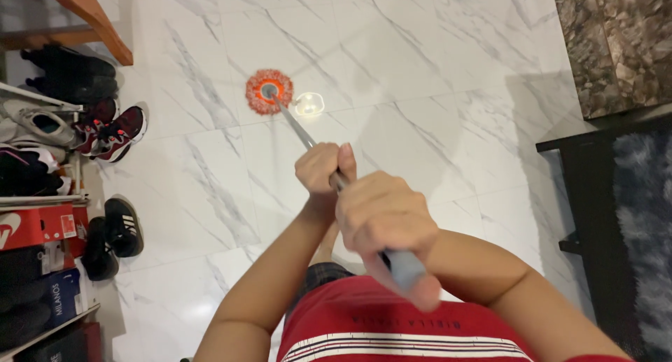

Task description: The person mops the tiled floor of a room by hand using a mop with an orange microfiber head, moving around furniture and a floor fan.

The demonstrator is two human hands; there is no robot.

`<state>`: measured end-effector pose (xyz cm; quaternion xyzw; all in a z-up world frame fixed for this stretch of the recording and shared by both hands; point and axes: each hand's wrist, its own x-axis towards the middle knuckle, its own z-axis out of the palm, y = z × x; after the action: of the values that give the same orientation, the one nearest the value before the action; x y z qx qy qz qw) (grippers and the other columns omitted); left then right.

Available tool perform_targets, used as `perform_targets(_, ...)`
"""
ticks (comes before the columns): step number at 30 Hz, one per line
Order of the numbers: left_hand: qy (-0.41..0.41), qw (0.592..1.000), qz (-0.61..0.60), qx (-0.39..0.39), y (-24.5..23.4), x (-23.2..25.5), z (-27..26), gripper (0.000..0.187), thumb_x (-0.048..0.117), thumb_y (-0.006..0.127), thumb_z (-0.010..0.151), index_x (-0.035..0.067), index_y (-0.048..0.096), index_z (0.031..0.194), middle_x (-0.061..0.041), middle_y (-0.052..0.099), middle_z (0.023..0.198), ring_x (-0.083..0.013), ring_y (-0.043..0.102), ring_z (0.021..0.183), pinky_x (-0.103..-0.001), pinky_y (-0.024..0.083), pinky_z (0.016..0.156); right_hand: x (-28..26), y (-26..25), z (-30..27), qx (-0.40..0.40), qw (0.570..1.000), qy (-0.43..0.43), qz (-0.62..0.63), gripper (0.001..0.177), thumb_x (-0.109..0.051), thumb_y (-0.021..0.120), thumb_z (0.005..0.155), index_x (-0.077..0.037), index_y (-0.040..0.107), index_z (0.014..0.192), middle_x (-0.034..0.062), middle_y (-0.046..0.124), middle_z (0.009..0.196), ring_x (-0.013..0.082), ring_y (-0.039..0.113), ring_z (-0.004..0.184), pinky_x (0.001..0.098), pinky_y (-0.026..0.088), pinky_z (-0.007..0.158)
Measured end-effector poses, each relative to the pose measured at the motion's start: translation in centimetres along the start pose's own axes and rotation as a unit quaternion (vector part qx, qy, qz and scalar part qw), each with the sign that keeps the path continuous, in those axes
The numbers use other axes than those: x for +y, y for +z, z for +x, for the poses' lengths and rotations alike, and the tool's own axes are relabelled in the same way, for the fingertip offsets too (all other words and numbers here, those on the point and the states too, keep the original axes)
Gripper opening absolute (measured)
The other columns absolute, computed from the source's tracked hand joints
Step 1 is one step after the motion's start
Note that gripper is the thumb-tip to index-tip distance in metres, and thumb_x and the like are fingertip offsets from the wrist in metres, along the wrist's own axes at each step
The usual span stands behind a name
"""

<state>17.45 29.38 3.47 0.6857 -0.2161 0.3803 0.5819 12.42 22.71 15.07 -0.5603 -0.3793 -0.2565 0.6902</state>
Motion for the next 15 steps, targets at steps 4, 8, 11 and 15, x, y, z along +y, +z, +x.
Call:
perform_targets(4,0.004,0.999,0.023,-0.046,0.8,-7.6,-1.5,0.039,0.001,0.069,0.095,0.002,0.044,0.065,-0.013,0.047,0.062,-0.0323,0.047,0.053,-0.043,0.037,0.052,4.8,-0.9,-2.7,0.014,0.997,0.027,-0.067,0.073,-0.058,0.026,0.108,-0.003,0.042,0.064,0.0090,0.047,0.057,0.0250,0.050,0.049,0.0365,0.041,0.052)
perform_targets(8,-0.079,0.984,0.080,-0.139,1.3,-15.4,-3.2,0.036,0.006,0.073,0.092,0.001,0.049,0.066,-0.015,0.052,0.065,-0.0339,0.050,0.060,-0.043,0.041,0.057,9.2,-2.6,-7.6,0.012,0.969,0.220,-0.109,0.057,-0.040,0.027,0.110,0.003,0.046,0.079,0.0122,0.051,0.078,0.0252,0.048,0.075,0.0366,0.047,0.086)
perform_targets(11,-0.045,0.973,0.084,-0.212,1.8,-16.5,-4.3,0.033,0.010,0.075,0.088,0.004,0.055,0.063,-0.013,0.057,0.064,-0.0342,0.053,0.061,-0.043,0.043,0.057,10.3,-3.9,-10.1,0.031,0.951,0.280,-0.127,0.047,-0.027,0.028,0.108,0.003,0.049,0.078,0.0097,0.047,0.074,0.0205,0.041,0.068,0.0376,0.045,0.097)
perform_targets(15,-0.035,0.979,0.053,-0.191,5.7,-10.3,-3.7,0.036,0.011,0.075,0.090,0.005,0.054,0.061,-0.012,0.056,0.061,-0.0343,0.054,0.060,-0.045,0.043,0.058,5.3,-6.2,-9.0,0.087,0.962,0.201,-0.160,0.040,-0.018,0.033,0.104,-0.002,0.046,0.071,0.0070,0.046,0.068,0.0198,0.044,0.068,0.0358,0.048,0.090)
